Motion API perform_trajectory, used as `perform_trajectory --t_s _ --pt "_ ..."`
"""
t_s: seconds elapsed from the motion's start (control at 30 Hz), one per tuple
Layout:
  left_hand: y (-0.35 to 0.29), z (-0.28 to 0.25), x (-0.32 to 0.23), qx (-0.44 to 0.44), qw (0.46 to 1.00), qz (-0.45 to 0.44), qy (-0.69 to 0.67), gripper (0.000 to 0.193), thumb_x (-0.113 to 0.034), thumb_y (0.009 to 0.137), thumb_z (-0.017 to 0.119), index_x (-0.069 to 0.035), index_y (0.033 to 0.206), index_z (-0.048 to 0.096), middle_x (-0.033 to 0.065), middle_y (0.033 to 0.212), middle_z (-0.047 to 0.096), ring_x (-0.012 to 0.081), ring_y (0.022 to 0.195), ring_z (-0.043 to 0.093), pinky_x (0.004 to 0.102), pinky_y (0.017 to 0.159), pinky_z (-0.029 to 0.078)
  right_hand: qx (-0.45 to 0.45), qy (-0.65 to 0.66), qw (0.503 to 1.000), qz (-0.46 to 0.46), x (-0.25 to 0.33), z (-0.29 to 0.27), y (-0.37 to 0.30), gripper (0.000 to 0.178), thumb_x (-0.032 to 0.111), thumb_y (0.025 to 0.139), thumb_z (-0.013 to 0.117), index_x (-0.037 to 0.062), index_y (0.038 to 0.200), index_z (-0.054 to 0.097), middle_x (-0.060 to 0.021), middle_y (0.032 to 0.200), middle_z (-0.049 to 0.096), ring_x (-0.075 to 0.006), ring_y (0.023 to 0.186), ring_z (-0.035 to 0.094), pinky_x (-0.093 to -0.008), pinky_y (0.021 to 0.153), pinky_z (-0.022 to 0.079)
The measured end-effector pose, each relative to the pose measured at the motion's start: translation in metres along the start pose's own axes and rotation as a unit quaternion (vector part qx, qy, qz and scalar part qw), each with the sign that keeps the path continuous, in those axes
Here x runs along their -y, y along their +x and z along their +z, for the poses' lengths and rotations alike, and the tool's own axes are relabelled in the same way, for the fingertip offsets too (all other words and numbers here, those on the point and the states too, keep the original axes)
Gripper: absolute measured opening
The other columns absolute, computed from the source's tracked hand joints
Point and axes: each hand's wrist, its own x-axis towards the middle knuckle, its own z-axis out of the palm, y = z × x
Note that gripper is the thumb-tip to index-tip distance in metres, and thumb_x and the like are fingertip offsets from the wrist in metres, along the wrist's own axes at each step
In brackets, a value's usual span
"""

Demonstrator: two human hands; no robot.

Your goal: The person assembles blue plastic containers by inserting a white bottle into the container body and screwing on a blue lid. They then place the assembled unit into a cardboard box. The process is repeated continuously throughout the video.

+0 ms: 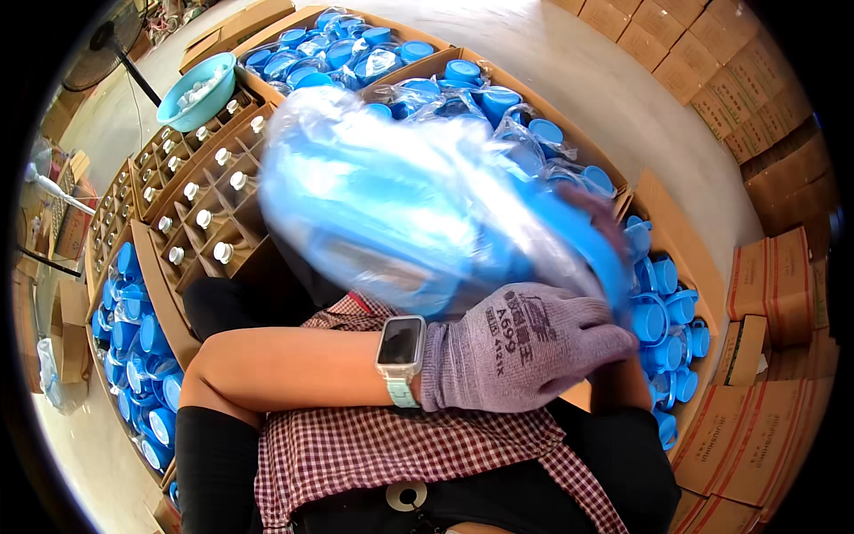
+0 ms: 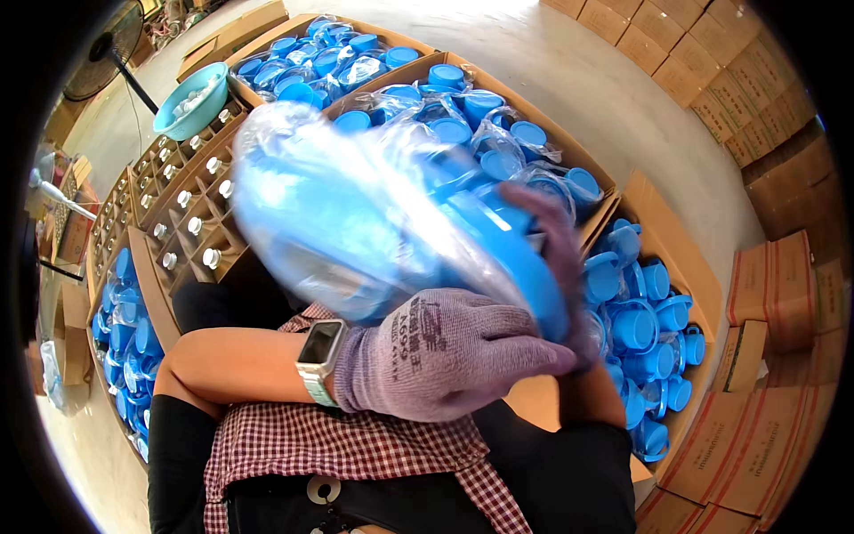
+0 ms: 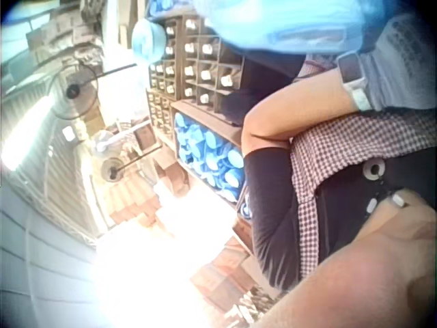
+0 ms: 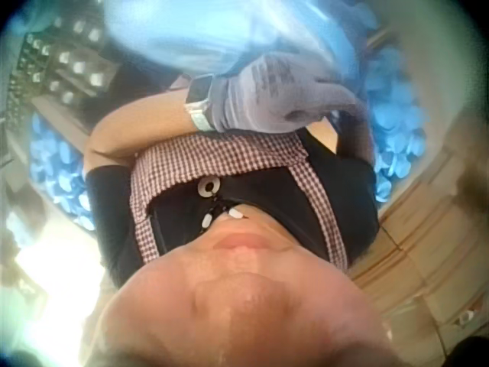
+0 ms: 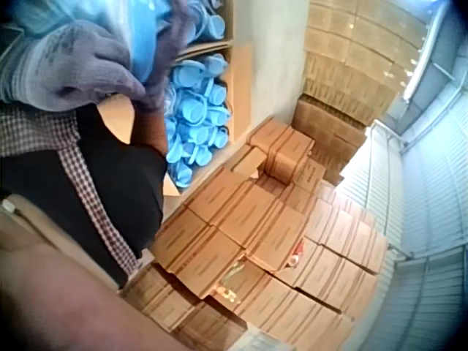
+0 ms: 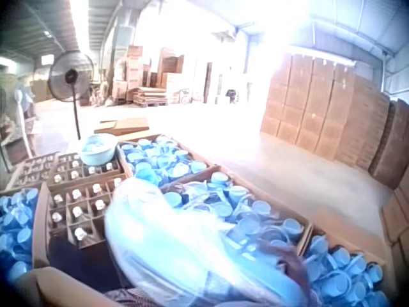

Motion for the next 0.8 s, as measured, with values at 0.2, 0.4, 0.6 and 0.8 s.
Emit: perform_trajectory --t_s 0.2,0.4,0.6,0.8 --pt "0.0 -0.011 0.009 -0.088 0.958 -0.118 -0.245 0.038 0.007 0.091 0.062 -0.004 0.126 0.069 0.0059 0.104 0.07 0.0143 0.087 0.068 0.0274 0.074 0.053 0.052 -0.315 0.943 -0.096 0.049 -0.059 0.047 0.065 0.022 0.068 0.092 0.0069 0.126 0.065 -0.0161 0.116 0.066 -0.0357 0.102 0.066 -0.0403 0.093 0.054" --pt "-0.009 -0.015 0.036 -0.019 0.841 -0.259 -0.474 0.05 -0.006 0.097 0.067 -0.003 0.145 0.056 0.0064 0.123 0.069 0.007 0.1 0.062 0.0225 0.083 0.053 0.289 -0.285 0.905 -0.129 0.004 -0.053 0.1 0.066 0.025 0.066 0.091 0.012 0.125 0.067 -0.0154 0.116 0.063 -0.0356 0.108 0.065 -0.042 0.095 0.053" --pt "-0.01 -0.019 0.082 -0.045 0.859 -0.266 -0.435 0.062 -0.027 0.1 0.069 -0.002 0.153 0.048 0.0159 0.147 0.058 0.0223 0.138 0.052 0.0342 0.114 0.044 0.449 -0.247 0.831 -0.218 -0.045 0.002 0.173 0.056 0.013 0.068 0.083 0.0138 0.121 0.068 -0.0142 0.123 0.057 -0.035 0.119 0.059 -0.0429 0.106 0.048" --pt "-0.002 -0.022 0.101 -0.056 0.9 -0.105 -0.418 0.059 -0.03 0.105 0.062 -0.002 0.155 0.045 0.0182 0.163 0.037 0.0258 0.15 0.04 0.038 0.121 0.035 0.559 -0.244 0.743 -0.276 -0.045 0.029 0.214 0.05 -0.004 0.063 0.076 0.0132 0.11 0.07 -0.0113 0.125 0.056 -0.0357 0.125 0.053 -0.0469 0.106 0.049"
